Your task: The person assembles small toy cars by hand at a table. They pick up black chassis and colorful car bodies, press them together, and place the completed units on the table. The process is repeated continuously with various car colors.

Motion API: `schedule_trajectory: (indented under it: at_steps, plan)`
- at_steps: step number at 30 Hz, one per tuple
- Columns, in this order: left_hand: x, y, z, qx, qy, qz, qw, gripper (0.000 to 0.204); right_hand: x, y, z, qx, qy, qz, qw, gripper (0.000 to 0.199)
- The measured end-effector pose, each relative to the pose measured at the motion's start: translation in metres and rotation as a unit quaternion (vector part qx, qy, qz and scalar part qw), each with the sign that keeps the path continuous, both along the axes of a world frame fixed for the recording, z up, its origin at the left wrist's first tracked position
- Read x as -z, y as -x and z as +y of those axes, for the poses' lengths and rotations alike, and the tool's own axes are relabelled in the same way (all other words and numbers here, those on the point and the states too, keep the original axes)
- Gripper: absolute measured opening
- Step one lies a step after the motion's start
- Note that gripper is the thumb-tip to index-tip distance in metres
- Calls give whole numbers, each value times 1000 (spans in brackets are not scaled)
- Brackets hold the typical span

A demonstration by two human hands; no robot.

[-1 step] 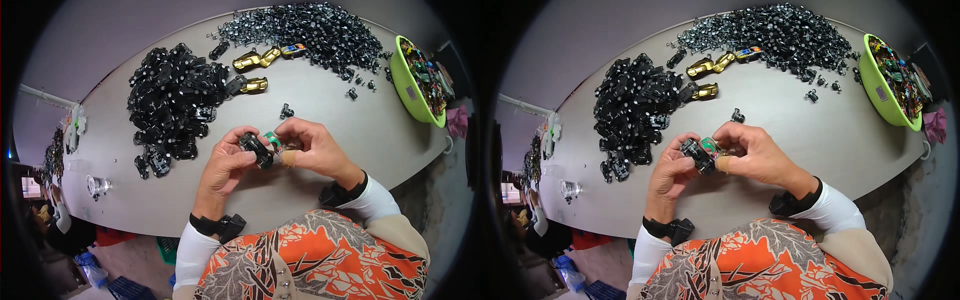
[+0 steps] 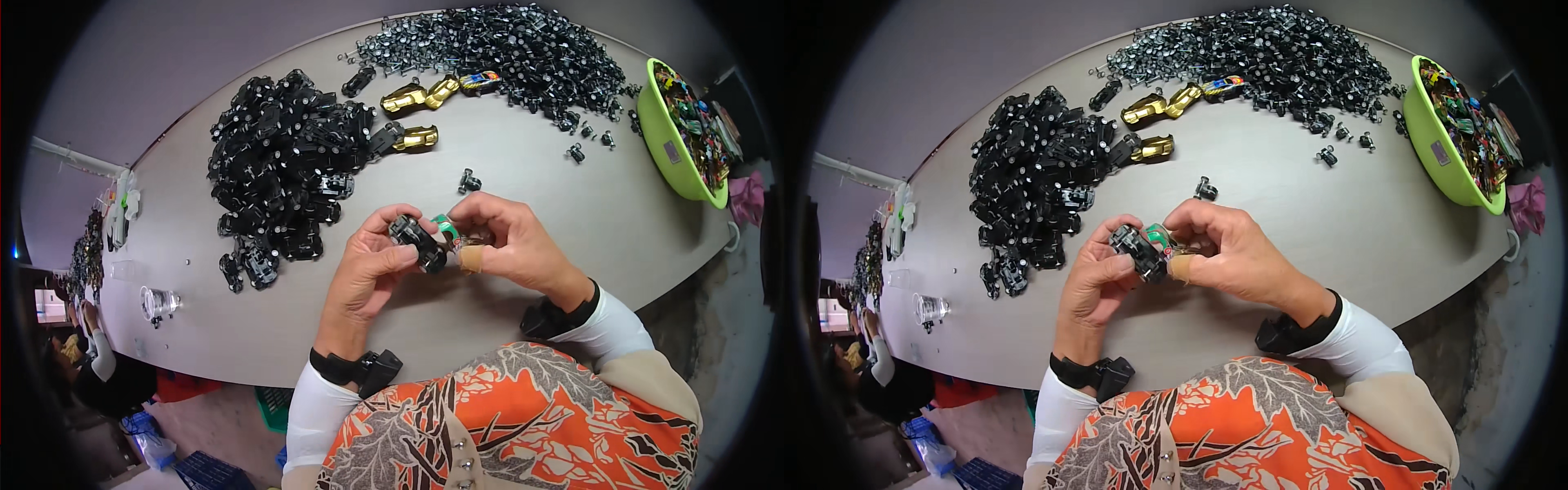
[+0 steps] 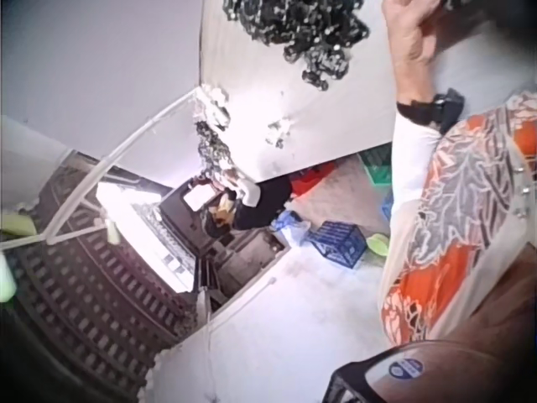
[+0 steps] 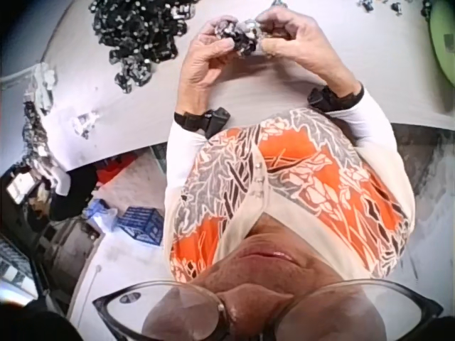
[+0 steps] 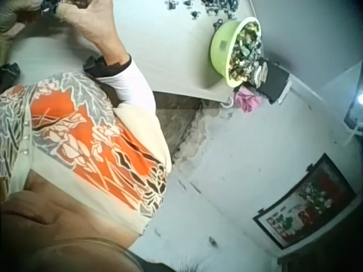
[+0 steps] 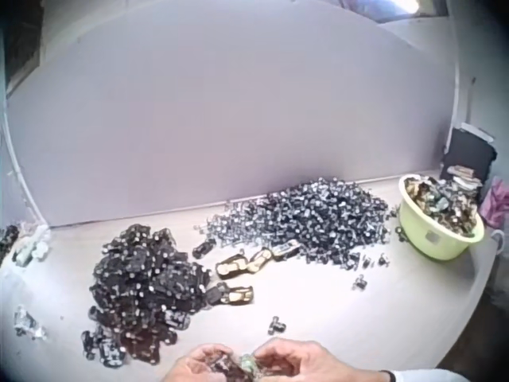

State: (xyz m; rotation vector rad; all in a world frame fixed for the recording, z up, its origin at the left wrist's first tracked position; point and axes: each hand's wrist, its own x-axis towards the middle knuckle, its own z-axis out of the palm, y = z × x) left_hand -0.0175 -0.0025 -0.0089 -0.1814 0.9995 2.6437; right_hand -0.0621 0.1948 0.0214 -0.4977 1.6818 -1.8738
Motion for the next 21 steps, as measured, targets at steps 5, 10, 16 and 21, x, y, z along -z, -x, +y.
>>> schedule_trajectory:
  at_steps: [5, 10, 16, 21]
  plan:
    - [5, 3, 0, -110, 32, 20, 993, 37, -3, -7, -7, 23, 28, -112, 993, 26]
    - [9, 2, 3, -91, 106, -2, 990, 34, 7, -6, -9, 50, 35, -91, 994, 27]
    - [3, -4, 9, -32, 271, 26, 962, 30, 16, -1, -10, 53, -8, -88, 995, 28]
    - [4, -2, 6, -44, 258, 25, 965, 40, 20, -1, -5, 40, 7, -141, 989, 30]
